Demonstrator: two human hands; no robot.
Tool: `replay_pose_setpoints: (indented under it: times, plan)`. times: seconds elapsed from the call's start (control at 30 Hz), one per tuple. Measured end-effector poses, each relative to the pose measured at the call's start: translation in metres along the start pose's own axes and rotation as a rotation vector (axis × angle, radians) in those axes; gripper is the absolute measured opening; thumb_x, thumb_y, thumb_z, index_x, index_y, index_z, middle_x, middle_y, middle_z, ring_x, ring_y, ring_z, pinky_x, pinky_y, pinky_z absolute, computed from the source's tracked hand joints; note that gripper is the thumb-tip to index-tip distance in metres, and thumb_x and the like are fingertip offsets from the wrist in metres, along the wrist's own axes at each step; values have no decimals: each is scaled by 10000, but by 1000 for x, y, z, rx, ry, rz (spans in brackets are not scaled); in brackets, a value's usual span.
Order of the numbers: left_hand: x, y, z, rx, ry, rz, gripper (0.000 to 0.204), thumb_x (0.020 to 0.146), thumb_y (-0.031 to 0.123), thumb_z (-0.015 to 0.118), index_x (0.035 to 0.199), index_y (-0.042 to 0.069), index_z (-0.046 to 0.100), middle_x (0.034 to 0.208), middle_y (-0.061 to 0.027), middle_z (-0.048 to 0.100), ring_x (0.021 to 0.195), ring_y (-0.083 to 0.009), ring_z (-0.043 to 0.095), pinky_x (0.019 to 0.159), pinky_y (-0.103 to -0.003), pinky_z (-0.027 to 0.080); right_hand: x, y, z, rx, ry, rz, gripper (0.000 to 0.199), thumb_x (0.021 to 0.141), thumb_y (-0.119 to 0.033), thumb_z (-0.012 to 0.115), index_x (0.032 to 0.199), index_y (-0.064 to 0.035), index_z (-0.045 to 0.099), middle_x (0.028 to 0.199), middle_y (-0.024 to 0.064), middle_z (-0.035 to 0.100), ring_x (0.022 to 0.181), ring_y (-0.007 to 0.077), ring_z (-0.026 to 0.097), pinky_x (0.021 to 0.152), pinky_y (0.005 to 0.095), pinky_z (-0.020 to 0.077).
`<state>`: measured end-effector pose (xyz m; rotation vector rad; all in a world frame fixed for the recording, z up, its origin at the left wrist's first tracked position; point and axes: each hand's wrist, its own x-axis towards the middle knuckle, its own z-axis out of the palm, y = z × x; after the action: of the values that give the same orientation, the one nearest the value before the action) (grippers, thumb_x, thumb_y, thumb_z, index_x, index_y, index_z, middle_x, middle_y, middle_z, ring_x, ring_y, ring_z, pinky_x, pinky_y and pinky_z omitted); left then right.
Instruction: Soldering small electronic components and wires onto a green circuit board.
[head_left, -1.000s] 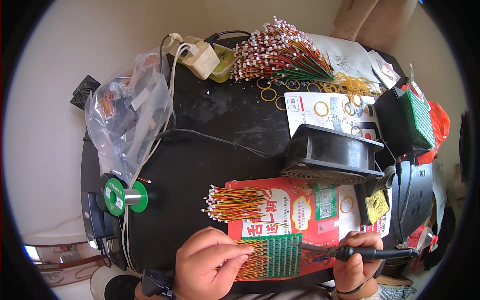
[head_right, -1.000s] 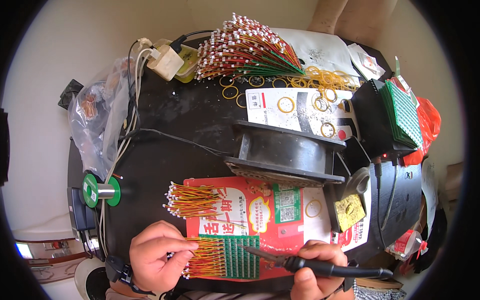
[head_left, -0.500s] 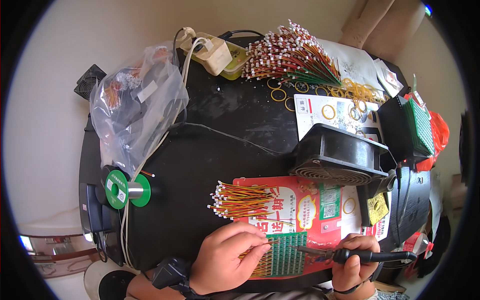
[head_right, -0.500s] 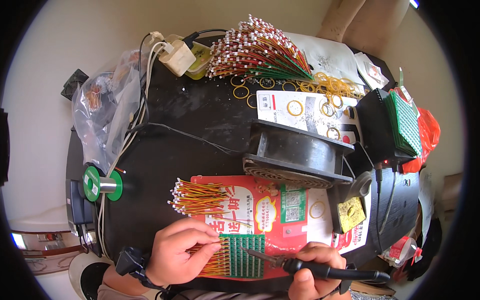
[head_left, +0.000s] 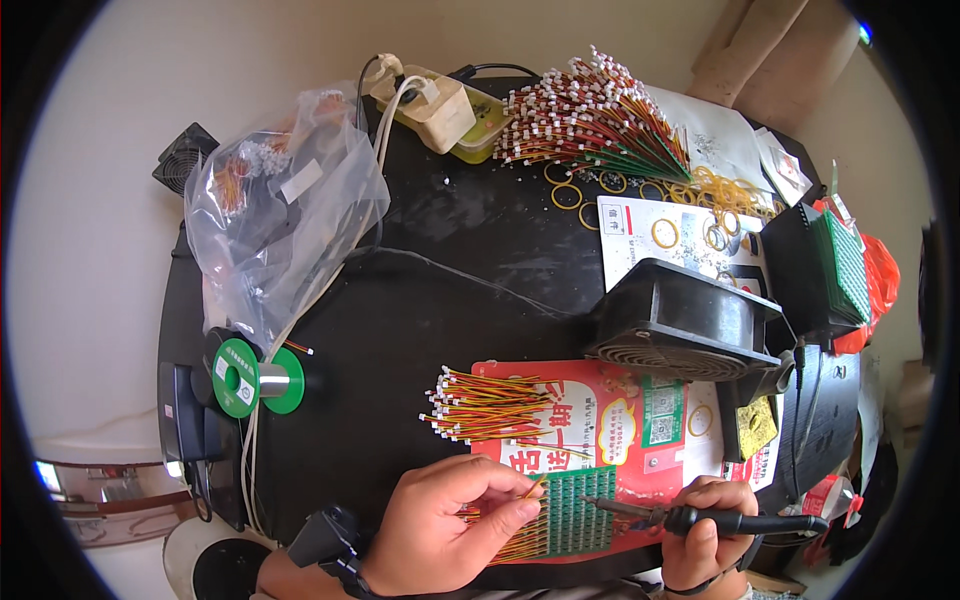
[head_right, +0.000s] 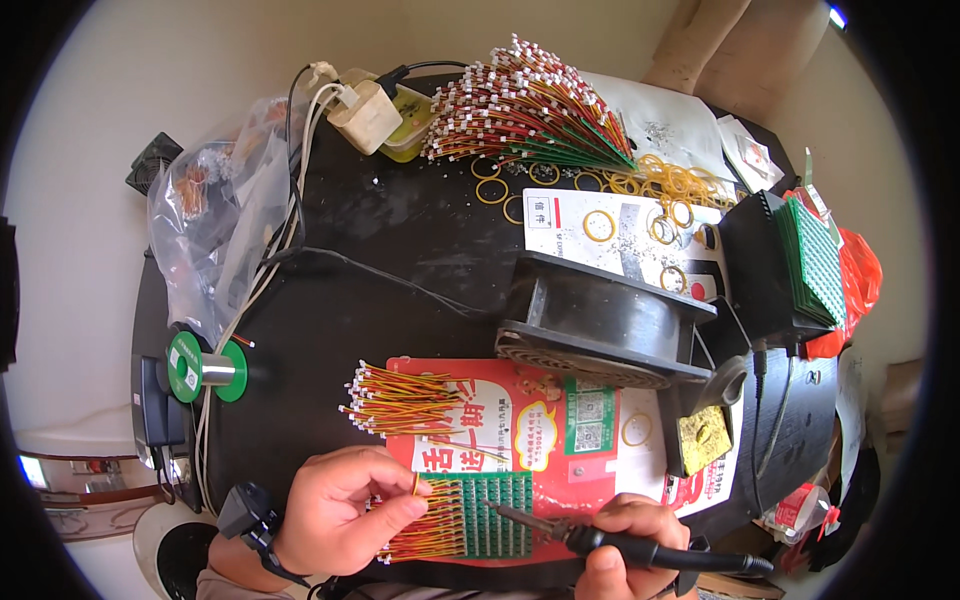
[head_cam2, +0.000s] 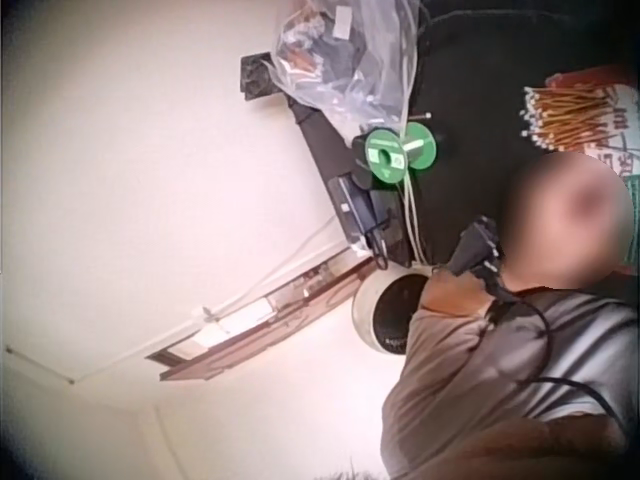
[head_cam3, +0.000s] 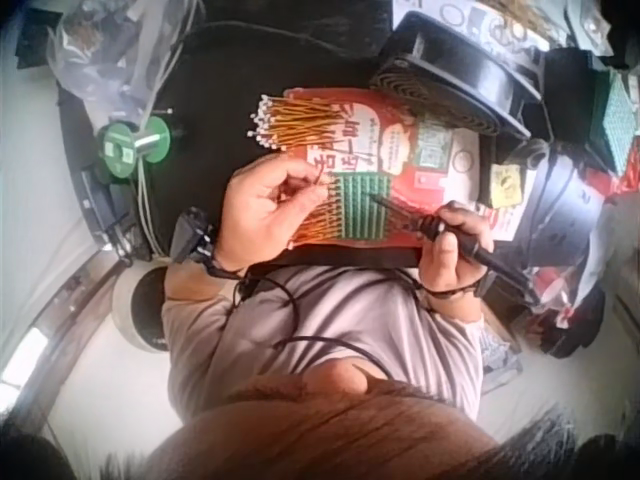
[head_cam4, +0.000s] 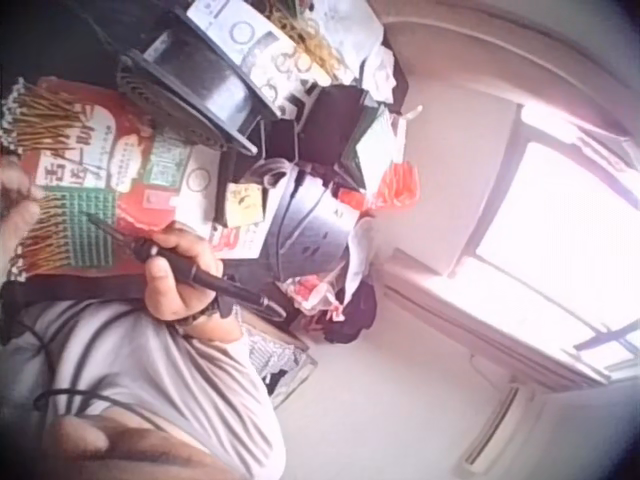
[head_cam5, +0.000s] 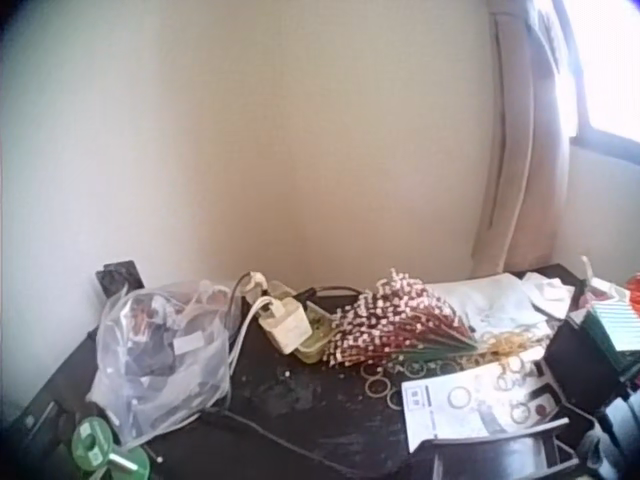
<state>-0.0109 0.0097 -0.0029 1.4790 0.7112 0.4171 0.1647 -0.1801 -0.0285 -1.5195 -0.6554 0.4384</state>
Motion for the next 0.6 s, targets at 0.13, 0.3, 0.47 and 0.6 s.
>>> replay_pose_setpoints:
  times: [0.13,0.3,0.47,0.6]
  plan:
    - [4,8,-3,234,-9,100,136,838,-12,785,961,-21,729,862,-101,692,726,-148,679,623,-236,523,5,-3,-1,-63,-31,-30,453,969,-411,657,990,9,489,708,89,541,611,133,515,551,251,416]
    - [4,-1,11,535,137,363,137,771,-37,794,892,21,766,862,-79,687,677,-196,676,603,-297,548,21,-18,9,-228,-261,-283,401,1007,-315,618,1062,76,550,784,162,629,649,208,606,593,313,492]
    - [4,-14,15,638,42,492,203,729,-59,775,907,41,772,799,-38,643,613,-194,617,535,-310,504,24,-27,14,-287,-290,-306,345,984,-239,639,1087,75,539,768,178,624,636,227,608,585,326,495]
    - [3,-11,18,767,37,494,199,727,-44,769,909,34,763,791,-33,628,621,-196,607,532,-315,504,27,-25,15,-264,-340,-314,298,941,-163,670,1075,70,542,758,169,617,611,239,596,578,339,497]
